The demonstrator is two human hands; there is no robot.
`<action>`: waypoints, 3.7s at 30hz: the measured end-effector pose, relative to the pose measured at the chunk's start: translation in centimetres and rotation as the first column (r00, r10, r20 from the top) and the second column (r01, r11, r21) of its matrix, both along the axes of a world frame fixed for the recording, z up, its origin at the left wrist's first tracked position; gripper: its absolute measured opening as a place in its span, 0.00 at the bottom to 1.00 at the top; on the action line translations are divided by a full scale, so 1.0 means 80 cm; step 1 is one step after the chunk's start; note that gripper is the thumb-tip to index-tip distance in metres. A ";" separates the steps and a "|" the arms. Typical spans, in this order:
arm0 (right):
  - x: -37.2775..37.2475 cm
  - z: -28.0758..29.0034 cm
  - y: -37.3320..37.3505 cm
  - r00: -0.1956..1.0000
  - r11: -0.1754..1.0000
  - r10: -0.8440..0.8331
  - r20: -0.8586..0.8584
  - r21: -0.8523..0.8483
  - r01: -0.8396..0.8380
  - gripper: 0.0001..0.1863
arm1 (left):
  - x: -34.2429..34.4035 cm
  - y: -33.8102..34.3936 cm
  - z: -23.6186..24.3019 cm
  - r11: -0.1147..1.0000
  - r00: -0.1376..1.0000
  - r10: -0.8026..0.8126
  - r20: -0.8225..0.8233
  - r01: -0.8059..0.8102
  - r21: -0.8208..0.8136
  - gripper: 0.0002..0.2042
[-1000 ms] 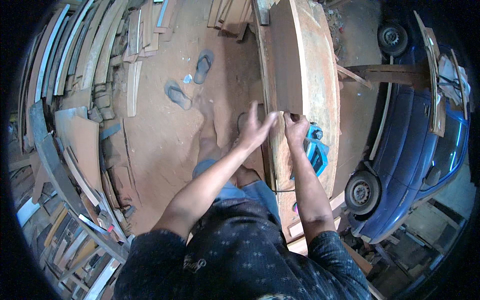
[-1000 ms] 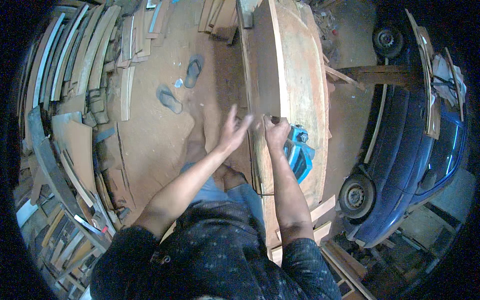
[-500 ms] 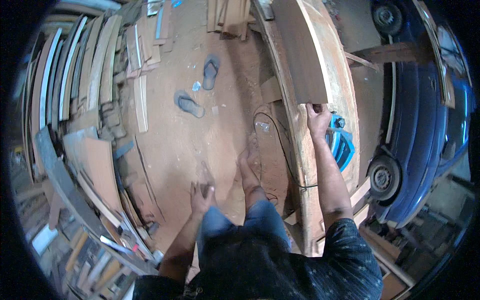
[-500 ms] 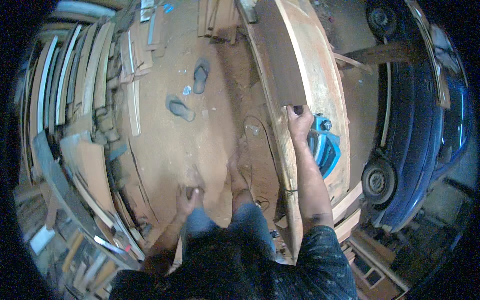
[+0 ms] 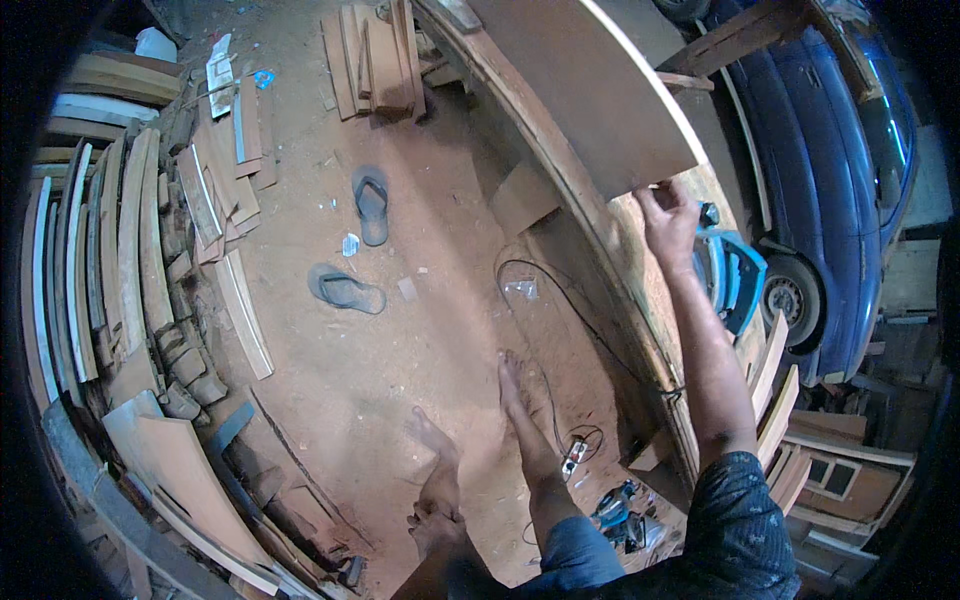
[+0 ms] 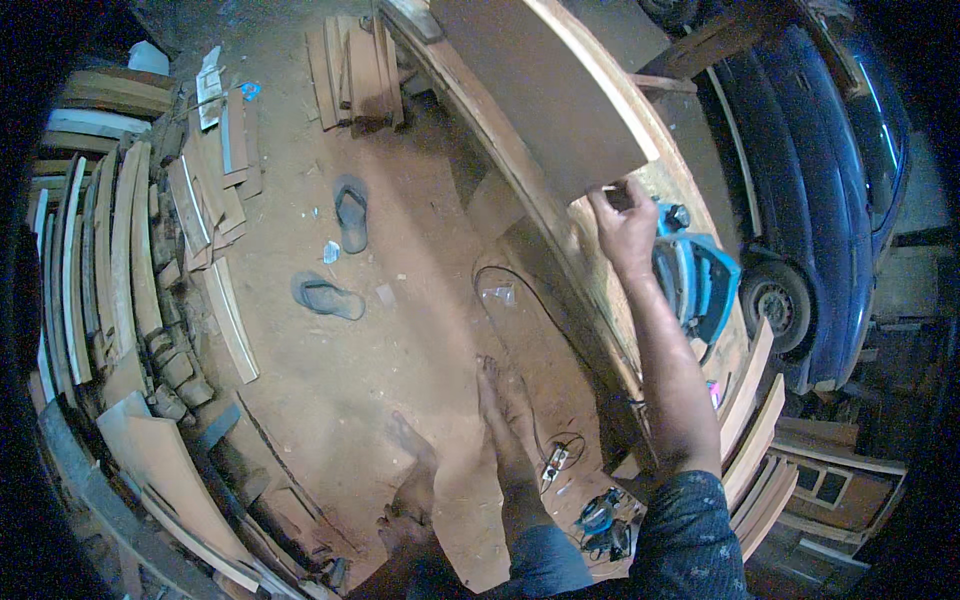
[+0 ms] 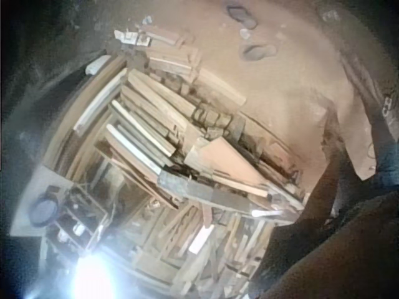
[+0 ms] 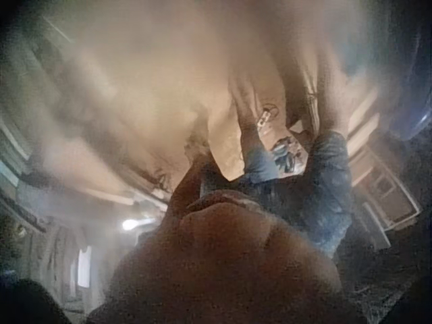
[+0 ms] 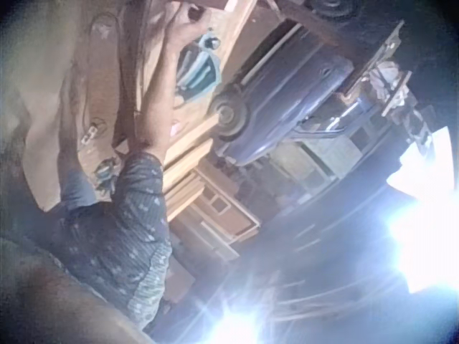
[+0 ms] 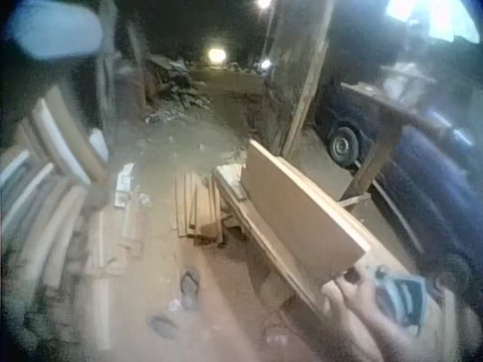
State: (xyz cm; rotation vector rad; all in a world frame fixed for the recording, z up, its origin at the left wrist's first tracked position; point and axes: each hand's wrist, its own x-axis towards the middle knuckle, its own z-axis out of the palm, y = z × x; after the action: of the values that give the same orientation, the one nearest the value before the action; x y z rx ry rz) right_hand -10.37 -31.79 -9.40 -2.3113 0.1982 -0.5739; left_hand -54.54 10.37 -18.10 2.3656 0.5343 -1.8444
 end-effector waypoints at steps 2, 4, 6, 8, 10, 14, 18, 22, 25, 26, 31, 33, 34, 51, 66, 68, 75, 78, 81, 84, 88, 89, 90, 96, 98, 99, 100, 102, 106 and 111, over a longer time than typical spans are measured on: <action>-0.001 -0.010 -0.008 1.000 0.994 -0.025 -0.011 0.106 0.026 0.11 | 0.007 -0.002 0.010 0.999 0.999 0.040 0.024 -0.040 0.012 0.39; -0.001 -0.009 -0.003 1.000 0.999 -0.020 -0.012 0.027 0.020 0.11 | -0.002 -0.009 0.001 0.997 0.996 0.068 0.061 -0.070 0.036 0.37; 0.000 -0.021 -0.019 1.000 0.999 -0.013 0.003 0.052 0.012 0.10 | -0.033 -0.013 -0.013 0.996 0.994 0.058 0.088 -0.063 0.056 0.34; 0.003 -0.024 -0.015 1.000 0.997 0.008 0.024 0.083 -0.010 0.10 | -0.043 -0.018 -0.018 1.000 0.994 -0.024 0.103 0.022 0.016 0.33; 0.005 -0.017 -0.006 0.999 0.994 0.021 0.042 0.111 -0.025 0.10 | -0.046 -0.023 -0.020 0.999 0.992 -0.040 0.119 0.041 -0.002 0.33; 0.006 -0.013 -0.003 0.999 0.994 0.048 0.023 0.102 -0.050 0.09 | -0.046 -0.025 -0.022 1.000 0.996 0.014 0.088 -0.015 0.006 0.33; 0.006 -0.025 -0.018 0.996 0.973 0.085 0.035 0.210 -0.091 0.10 | -0.046 -0.030 -0.026 0.998 0.998 -0.006 0.070 0.001 0.064 0.32; 0.005 -0.015 -0.003 0.998 0.966 0.070 0.004 0.251 -0.069 0.10 | -0.043 -0.026 -0.024 0.999 0.997 0.030 0.071 -0.032 0.037 0.33; 0.006 -0.014 -0.005 0.998 0.961 0.070 0.012 0.268 -0.070 0.10 | -0.050 -0.024 -0.025 0.999 0.996 0.035 0.078 -0.037 0.022 0.33; 0.007 -0.017 -0.009 0.998 0.962 0.068 0.005 0.266 -0.067 0.10 | -0.058 -0.025 -0.028 0.999 0.995 0.024 0.092 -0.028 0.033 0.33; 0.000 -0.019 -0.016 0.999 0.973 0.036 -0.020 0.230 -0.030 0.10 | -0.055 -0.022 -0.013 0.993 0.982 0.113 0.151 -0.105 -0.058 0.32; 0.008 -0.018 -0.006 1.000 0.977 0.017 -0.012 0.213 -0.014 0.11 | -0.059 -0.024 -0.010 0.986 0.972 0.163 0.170 -0.155 -0.056 0.31; 0.011 -0.017 -0.002 1.000 0.981 0.024 -0.007 0.191 -0.023 0.12 | -0.064 -0.025 -0.013 0.990 0.976 0.141 0.164 -0.135 -0.048 0.34; 0.015 -0.018 -0.009 0.996 0.983 0.081 0.034 0.165 -0.086 0.11 | -0.120 -0.038 -0.042 0.998 0.960 0.056 0.275 -0.057 -0.005 0.38; -0.007 -0.024 -0.012 0.998 0.977 0.044 0.041 0.206 -0.051 0.09 | -0.108 -0.034 -0.043 0.996 0.979 0.086 0.185 -0.087 -0.003 0.42; -0.001 -0.026 -0.012 0.998 0.974 0.052 0.037 0.218 -0.058 0.10 | -0.122 -0.038 -0.046 0.997 0.959 0.051 0.278 -0.063 0.035 0.38; -0.020 -0.047 0.006 1.000 0.973 -0.011 -0.013 0.229 0.013 0.17 | -0.107 -0.043 -0.033 0.992 0.964 0.099 0.248 -0.114 0.049 0.37; -0.055 -0.054 0.037 0.996 0.928 -0.072 -0.049 0.364 0.085 0.22 | -0.140 -0.041 -0.052 0.997 0.918 0.033 0.395 -0.058 0.051 0.37; -0.095 -0.053 0.051 0.994 0.970 -0.107 -0.035 0.217 0.112 0.18 | -0.125 -0.050 -0.043 0.994 0.908 -0.038 0.418 -0.009 0.110 0.34; -0.147 -0.044 0.053 0.990 0.988 -0.131 -0.043 0.075 0.134 0.15 | -0.097 -0.050 -0.042 0.995 0.970 0.094 0.223 -0.101 0.020 0.35; -0.238 -0.047 0.058 0.960 0.922 -0.167 -0.223 0.311 0.232 0.12 | -0.063 -0.059 -0.025 0.996 0.989 0.089 0.117 -0.092 0.014 0.32; -0.266 -0.045 0.059 0.949 0.930 -0.133 -0.286 0.296 0.220 0.12 | -0.087 -0.051 -0.045 0.998 0.990 0.066 0.128 -0.067 0.006 0.31; -0.291 -0.040 0.059 0.934 0.940 -0.093 -0.345 0.278 0.197 0.11 | -0.098 -0.048 -0.056 0.999 0.989 0.051 0.140 -0.050 -0.009 0.30; -0.445 0.027 0.061 0.787 0.797 0.098 -0.609 0.521 0.304 0.12 | -0.080 -0.014 -0.018 0.966 0.926 0.124 0.357 -0.030 -0.256 0.29; -0.452 0.059 0.034 0.775 0.782 0.179 -0.607 0.566 0.262 0.13 | -0.040 -0.022 0.030 0.964 0.896 0.097 0.433 0.024 -0.266 0.29; -0.455 0.075 0.022 0.762 0.771 0.224 -0.607 0.589 0.243 0.14 | -0.027 -0.023 0.065 0.965 0.884 0.085 0.460 0.042 -0.259 0.29; -0.456 0.091 0.009 0.753 0.766 0.258 -0.606 0.603 0.223 0.15 | -0.016 -0.020 0.086 0.972 0.900 0.071 0.431 0.035 -0.232 0.29; -0.439 0.125 -0.020 0.788 0.744 0.218 -0.576 0.621 0.247 0.15 | 0.015 -0.016 0.118 0.984 0.926 0.060 0.374 0.009 -0.180 0.29; -0.402 0.178 -0.101 0.853 0.731 0.043 -0.520 0.598 0.328 0.16 | 0.103 -0.007 0.159 0.958 0.849 0.151 0.506 0.001 -0.288 0.26; -0.350 0.199 -0.167 0.932 0.721 -0.062 -0.357 0.629 0.289 0.18 | 0.191 -0.011 0.188 0.914 0.746 0.362 0.560 -0.164 -0.372 0.23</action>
State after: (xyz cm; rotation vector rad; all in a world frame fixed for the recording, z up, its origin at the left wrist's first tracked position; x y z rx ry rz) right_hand -38.37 -45.15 6.54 -1.6460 0.6771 -0.1608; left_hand -39.27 9.46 -3.05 2.3324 0.4380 -0.8576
